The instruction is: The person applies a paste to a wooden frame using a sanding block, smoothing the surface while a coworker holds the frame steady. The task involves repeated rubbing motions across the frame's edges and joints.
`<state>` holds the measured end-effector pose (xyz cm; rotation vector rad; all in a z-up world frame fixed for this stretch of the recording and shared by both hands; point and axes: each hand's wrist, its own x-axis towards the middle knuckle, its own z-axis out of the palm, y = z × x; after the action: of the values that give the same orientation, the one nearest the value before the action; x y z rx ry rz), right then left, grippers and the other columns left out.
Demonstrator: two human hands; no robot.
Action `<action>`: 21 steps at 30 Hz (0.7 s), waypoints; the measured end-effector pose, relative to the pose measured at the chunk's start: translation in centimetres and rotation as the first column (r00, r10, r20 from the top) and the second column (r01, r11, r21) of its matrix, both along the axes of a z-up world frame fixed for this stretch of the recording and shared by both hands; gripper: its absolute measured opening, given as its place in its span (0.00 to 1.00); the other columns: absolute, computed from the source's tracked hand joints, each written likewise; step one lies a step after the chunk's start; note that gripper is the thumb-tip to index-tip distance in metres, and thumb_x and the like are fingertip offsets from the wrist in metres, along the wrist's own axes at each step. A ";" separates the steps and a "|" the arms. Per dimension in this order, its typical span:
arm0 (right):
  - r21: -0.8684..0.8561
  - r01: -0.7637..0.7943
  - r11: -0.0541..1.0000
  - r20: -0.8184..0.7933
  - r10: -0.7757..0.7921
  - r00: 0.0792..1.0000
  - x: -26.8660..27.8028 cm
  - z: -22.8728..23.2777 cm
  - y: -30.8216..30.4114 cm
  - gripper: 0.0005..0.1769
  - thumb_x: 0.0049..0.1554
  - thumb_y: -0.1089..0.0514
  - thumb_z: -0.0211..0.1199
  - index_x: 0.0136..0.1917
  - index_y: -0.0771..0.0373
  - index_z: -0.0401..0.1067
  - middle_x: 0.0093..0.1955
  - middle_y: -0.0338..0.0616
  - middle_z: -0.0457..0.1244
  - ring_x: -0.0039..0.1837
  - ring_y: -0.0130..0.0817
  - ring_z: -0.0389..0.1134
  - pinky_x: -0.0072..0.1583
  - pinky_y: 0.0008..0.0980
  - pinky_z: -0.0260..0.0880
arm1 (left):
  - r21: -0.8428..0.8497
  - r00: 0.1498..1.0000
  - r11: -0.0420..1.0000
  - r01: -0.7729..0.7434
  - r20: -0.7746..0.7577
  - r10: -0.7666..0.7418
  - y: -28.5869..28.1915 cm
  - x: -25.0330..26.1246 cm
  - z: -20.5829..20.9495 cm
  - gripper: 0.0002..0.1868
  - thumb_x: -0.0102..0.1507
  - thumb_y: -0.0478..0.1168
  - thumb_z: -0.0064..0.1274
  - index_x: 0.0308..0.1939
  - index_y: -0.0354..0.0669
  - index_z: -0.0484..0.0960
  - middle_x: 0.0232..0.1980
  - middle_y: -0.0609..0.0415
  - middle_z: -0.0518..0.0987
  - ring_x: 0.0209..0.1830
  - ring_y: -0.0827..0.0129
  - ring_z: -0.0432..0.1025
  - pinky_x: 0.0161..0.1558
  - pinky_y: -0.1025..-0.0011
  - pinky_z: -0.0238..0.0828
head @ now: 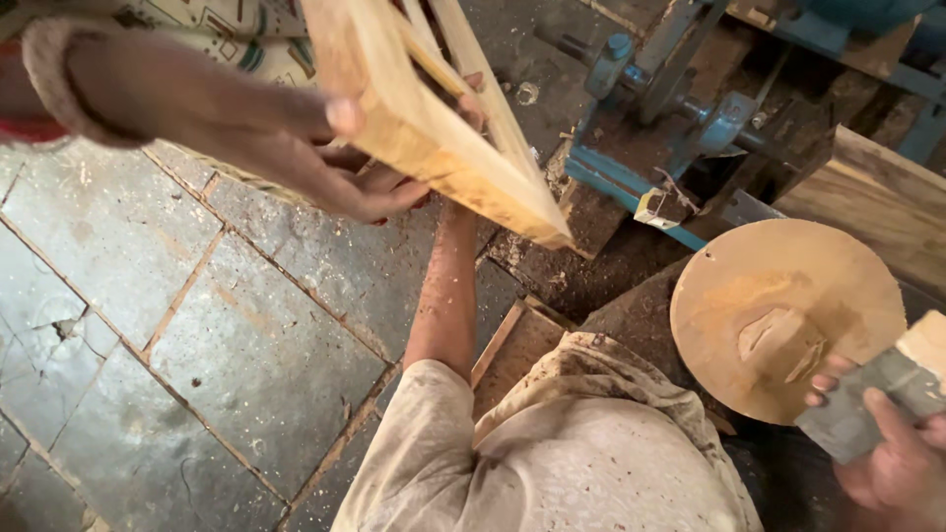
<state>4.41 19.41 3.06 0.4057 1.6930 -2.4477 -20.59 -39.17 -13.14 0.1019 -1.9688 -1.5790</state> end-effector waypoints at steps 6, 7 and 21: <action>-0.037 -0.018 0.999 -0.087 0.014 0.996 -1.9 5.0 -7.5 0.16 0.67 0.69 0.54 0.67 0.73 0.62 0.60 0.60 0.65 0.57 0.48 0.68 0.61 0.51 0.70 | -0.228 0.990 0.973 0.030 -0.128 -0.061 0.2 -1.2 1.5 0.19 0.79 0.49 0.44 0.50 0.32 0.69 0.42 0.52 0.70 0.44 0.66 0.63 0.47 0.63 0.64; -0.071 -0.034 0.997 -0.117 0.026 0.993 -2.2 5.7 -8.5 0.15 0.67 0.69 0.55 0.66 0.73 0.62 0.60 0.60 0.65 0.57 0.48 0.68 0.61 0.51 0.70 | -0.259 0.984 0.965 0.043 -0.155 -0.085 0.9 -1.4 2.2 0.19 0.79 0.49 0.44 0.50 0.32 0.69 0.42 0.52 0.70 0.44 0.66 0.63 0.47 0.63 0.64; 0.251 0.253 0.934 -0.656 -0.028 0.754 -4.9 15.5 -18.5 0.24 0.73 0.50 0.62 0.71 0.68 0.62 0.61 0.54 0.66 0.56 0.35 0.71 0.57 0.35 0.78 | 0.377 0.987 0.926 -0.007 0.153 -0.054 15.2 5.4 26.4 0.35 0.70 0.67 0.29 0.53 0.39 0.75 0.23 0.55 0.69 0.17 0.74 0.66 0.20 0.74 0.67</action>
<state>-0.46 0.87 18.54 -0.3652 2.4317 -2.5890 -15.20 -23.94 13.22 0.3718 -1.7605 -2.0043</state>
